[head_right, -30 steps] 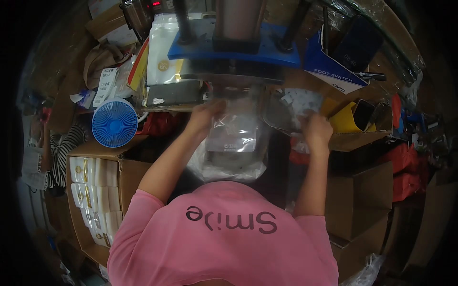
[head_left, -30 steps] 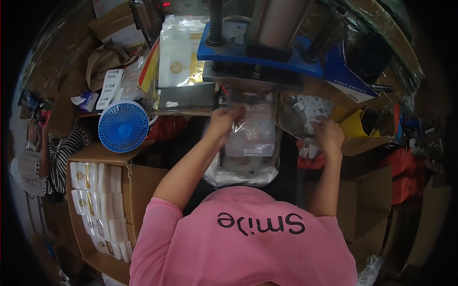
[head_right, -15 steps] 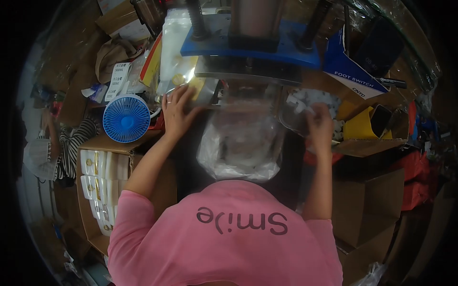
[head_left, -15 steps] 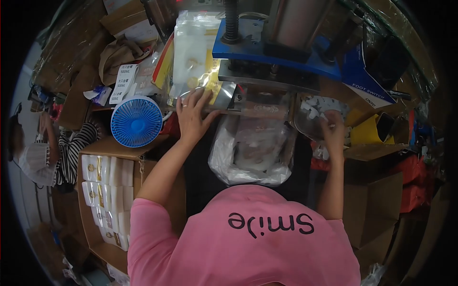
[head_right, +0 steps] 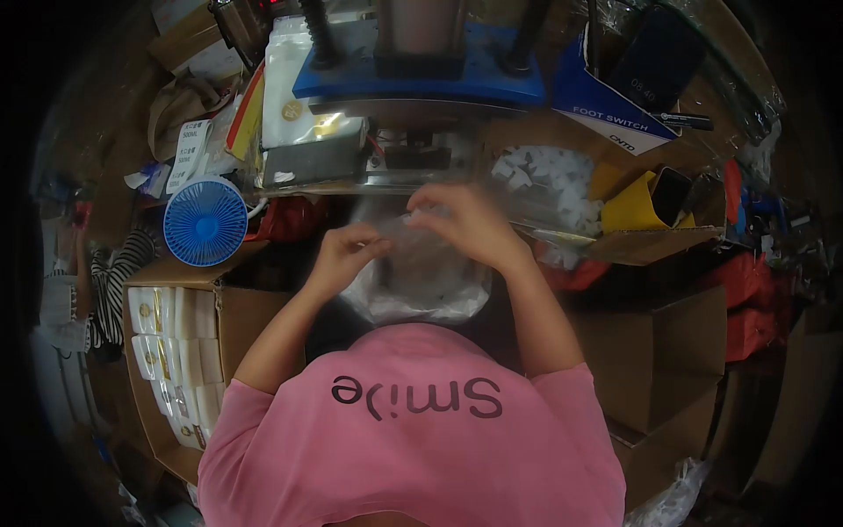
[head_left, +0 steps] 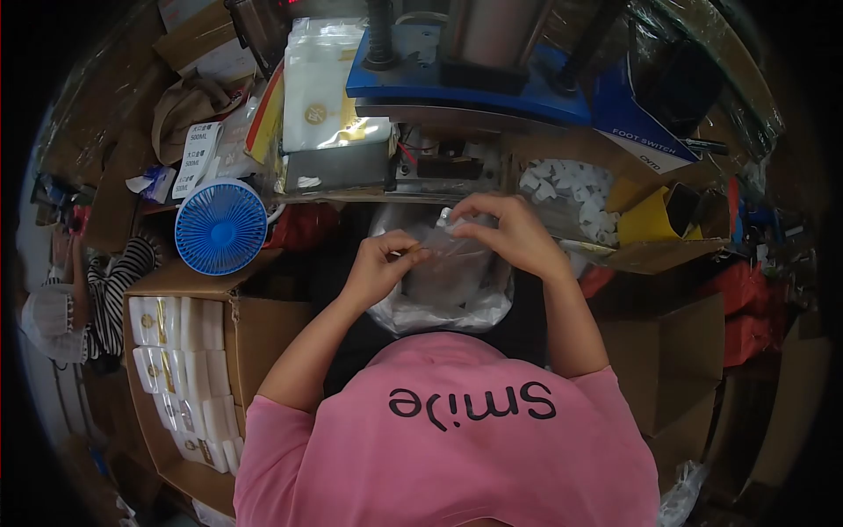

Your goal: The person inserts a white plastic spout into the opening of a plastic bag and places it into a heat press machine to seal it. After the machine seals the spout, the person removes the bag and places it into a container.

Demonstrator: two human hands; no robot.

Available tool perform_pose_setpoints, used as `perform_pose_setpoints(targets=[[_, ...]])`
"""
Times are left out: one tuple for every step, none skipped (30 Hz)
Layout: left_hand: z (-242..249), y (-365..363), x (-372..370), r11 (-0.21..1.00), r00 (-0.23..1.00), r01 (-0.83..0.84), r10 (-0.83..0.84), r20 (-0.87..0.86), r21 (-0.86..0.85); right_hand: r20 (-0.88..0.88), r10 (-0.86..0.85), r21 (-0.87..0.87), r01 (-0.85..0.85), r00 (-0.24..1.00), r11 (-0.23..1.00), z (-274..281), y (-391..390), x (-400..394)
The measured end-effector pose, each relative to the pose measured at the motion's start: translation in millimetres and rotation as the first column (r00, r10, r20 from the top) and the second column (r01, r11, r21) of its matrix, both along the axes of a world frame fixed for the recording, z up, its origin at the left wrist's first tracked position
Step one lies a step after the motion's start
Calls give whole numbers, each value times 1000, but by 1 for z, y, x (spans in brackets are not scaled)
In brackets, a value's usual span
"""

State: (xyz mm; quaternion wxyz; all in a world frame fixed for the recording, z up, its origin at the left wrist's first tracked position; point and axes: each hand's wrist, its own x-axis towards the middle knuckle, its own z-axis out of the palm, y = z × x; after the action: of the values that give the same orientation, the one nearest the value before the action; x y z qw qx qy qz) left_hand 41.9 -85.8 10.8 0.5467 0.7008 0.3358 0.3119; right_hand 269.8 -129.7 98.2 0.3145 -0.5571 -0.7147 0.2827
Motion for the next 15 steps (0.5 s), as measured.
perform_pose_setpoints(targets=[[-4, 0, 1, 1000, 1000, -3, 3, -1, 0, -107, 12, -121, -25, 994, 992, -5, 3, 1], [-7, 0, 3, 995, 999, -16, 19, 28, -95, -109, 15, -121, -28, 994, 992, -12, 6, 3], [-4, -1, 7, 982, 998, -25, 36, 54, -189, -260, -48, -175, 2, 964, 984, -21, 10, 6], [0, 0, 12, 982, 998, -25, 36, 51, -189, -400, -120, -232, 26, 908, 972, -28, 12, 9], [6, 3, 19, 962, 996, -69, 83, 44, -265, -403, -120, -231, 26, 907, 973, -32, 15, 13], [11, 8, 26, 935, 991, -111, 130, 35, -338, -276, -223, -108, 200, 935, 974, -34, 16, 16], [11, 15, 33, 936, 991, -108, 128, 36, -336, -158, -341, 38, 351, 927, 936, -33, 18, 21], [10, 25, 40, 912, 982, -167, 186, 16, -375, -155, -342, 41, 352, 927, 935, -30, 18, 27], [9, 31, 46, 882, 970, -224, 243, -5, -414, -38, -442, 76, 443, 896, 893, -26, 17, 36], [13, 34, 51, 883, 970, -220, 242, -1, -415, 76, -535, 123, 525, 841, 842, -23, 15, 45], [19, 36, 56, 839, 957, -212, 283, 68, -502, 80, -538, 126, 527, 839, 841, -27, 13, 56], [23, 38, 60, 788, 935, -193, 328, 133, -584, 193, -553, 233, 510, 810, 828, -37, 11, 69], [22, 40, 63, 789, 935, -189, 326, 139, -584, 300, -571, 335, 475, 765, 813, -44, 11, 74], [20, 42, 65, 768, 917, -167, 352, 190, -618, 303, -571, 339, 473, 763, 813, -52, 11, 76], [20, 43, 67, 747, 894, -145, 380, 238, -649, 377, -554, 337, 447, 742, 828, -57, 9, 75]])
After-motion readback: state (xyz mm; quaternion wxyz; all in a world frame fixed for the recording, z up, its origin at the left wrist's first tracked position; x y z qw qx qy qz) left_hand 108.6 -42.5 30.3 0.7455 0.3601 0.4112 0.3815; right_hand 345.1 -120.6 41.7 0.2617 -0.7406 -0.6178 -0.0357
